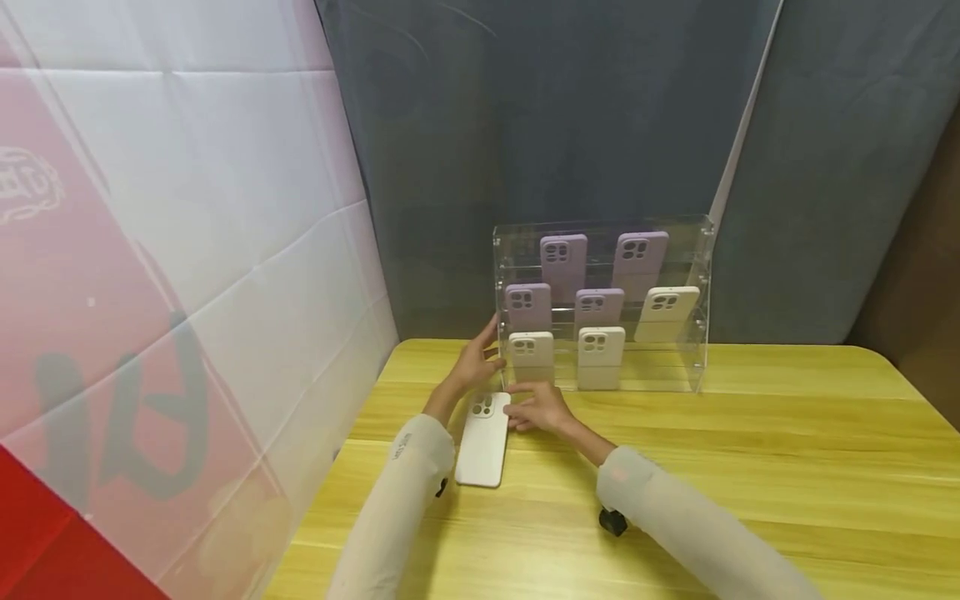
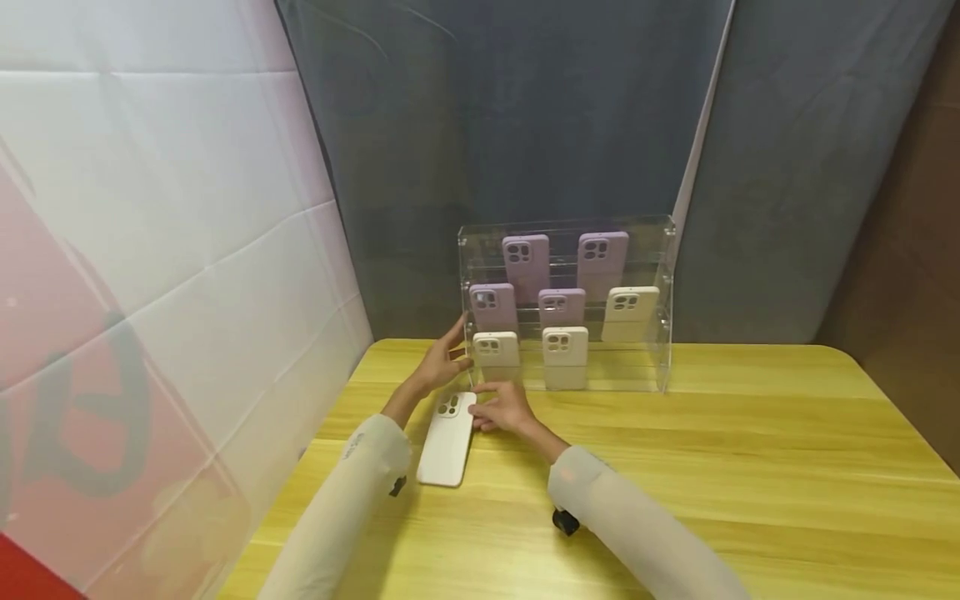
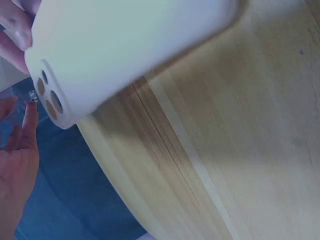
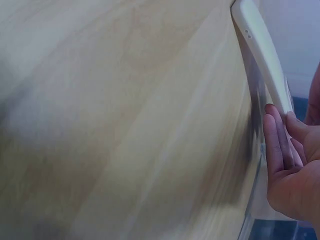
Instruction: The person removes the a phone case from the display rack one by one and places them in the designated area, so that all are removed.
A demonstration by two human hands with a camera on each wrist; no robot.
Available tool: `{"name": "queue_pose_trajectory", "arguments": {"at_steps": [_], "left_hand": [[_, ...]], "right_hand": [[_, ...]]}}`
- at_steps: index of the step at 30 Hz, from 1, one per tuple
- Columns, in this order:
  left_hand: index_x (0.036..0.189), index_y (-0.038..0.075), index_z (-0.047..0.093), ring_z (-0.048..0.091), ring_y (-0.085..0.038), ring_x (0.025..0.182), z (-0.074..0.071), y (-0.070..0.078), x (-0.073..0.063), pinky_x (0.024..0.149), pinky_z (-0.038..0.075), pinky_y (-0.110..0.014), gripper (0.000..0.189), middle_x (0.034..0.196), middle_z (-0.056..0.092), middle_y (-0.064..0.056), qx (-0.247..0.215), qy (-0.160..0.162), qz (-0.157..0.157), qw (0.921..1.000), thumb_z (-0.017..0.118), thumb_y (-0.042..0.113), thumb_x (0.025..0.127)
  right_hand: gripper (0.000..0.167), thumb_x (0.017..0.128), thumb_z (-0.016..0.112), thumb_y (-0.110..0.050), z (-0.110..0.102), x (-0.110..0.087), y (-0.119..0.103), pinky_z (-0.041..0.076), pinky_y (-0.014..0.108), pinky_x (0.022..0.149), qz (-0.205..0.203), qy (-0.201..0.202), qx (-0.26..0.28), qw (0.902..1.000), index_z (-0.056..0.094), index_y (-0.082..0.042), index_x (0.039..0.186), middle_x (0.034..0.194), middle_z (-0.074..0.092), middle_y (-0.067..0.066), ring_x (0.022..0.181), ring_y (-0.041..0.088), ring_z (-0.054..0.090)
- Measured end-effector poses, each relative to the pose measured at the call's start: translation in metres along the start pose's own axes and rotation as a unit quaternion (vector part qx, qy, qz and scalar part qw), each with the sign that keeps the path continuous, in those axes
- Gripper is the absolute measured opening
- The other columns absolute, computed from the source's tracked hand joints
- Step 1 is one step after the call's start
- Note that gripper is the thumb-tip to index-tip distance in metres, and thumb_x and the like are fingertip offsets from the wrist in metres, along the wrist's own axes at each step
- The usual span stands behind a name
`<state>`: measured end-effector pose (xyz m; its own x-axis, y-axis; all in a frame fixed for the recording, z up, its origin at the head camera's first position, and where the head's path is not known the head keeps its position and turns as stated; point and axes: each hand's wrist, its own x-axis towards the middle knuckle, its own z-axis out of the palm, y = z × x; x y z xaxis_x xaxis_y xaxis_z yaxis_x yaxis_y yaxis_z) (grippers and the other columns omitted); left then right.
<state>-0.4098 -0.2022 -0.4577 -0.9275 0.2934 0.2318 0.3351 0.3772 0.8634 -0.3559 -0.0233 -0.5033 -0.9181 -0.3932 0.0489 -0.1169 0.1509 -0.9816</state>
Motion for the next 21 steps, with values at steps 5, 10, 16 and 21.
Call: {"name": "queue_pose_trajectory", "arguments": {"at_steps": [5, 10, 16, 21], "left_hand": [[0.168, 0.016, 0.016, 0.050, -0.050, 0.137, 0.001, -0.001, 0.000, 0.107, 0.055, -0.048, 0.098, 0.162, 0.036, -0.027, 0.004, 0.006, 0.005, 1.0000, 0.060, -0.021, 0.089], [0.168, 0.016, 0.016, 0.051, -0.049, 0.137, 0.001, -0.001, 0.001, 0.108, 0.055, -0.048, 0.098, 0.161, 0.037, -0.027, 0.008, 0.004, 0.010, 0.9999, 0.060, -0.021, 0.089], [0.168, 0.014, 0.015, 0.050, -0.051, 0.136, 0.001, -0.001, -0.001, 0.106, 0.055, -0.050, 0.096, 0.161, 0.037, -0.029, 0.002, 0.001, 0.018, 0.9998, 0.059, -0.021, 0.090], [0.167, 0.013, 0.015, 0.050, -0.051, 0.137, 0.001, -0.001, -0.001, 0.107, 0.054, -0.052, 0.095, 0.161, 0.037, -0.029, 0.005, 0.002, 0.024, 0.9997, 0.059, -0.021, 0.090]], "right_hand": [[0.041, 0.094, 0.073, 0.003, 0.009, 0.002, 0.002, 0.067, 0.041, 0.064, 0.004, -0.001, 0.011, 0.9999, 0.063, 0.011, 0.132, 0.088, 0.075, 0.029, 0.071, 0.038, 0.077], [0.041, 0.093, 0.073, 0.004, 0.015, 0.004, 0.004, 0.067, 0.038, 0.063, 0.012, -0.001, 0.013, 0.9998, 0.063, 0.013, 0.132, 0.087, 0.075, 0.028, 0.070, 0.035, 0.077], [0.039, 0.093, 0.074, 0.002, 0.020, 0.007, 0.007, 0.067, 0.037, 0.062, 0.019, 0.002, 0.016, 0.9997, 0.064, 0.012, 0.129, 0.087, 0.075, 0.028, 0.069, 0.035, 0.077], [0.037, 0.092, 0.075, 0.001, 0.022, 0.009, 0.009, 0.067, 0.037, 0.061, 0.018, 0.007, 0.005, 0.9998, 0.066, 0.011, 0.127, 0.085, 0.075, 0.026, 0.069, 0.034, 0.077]]}}
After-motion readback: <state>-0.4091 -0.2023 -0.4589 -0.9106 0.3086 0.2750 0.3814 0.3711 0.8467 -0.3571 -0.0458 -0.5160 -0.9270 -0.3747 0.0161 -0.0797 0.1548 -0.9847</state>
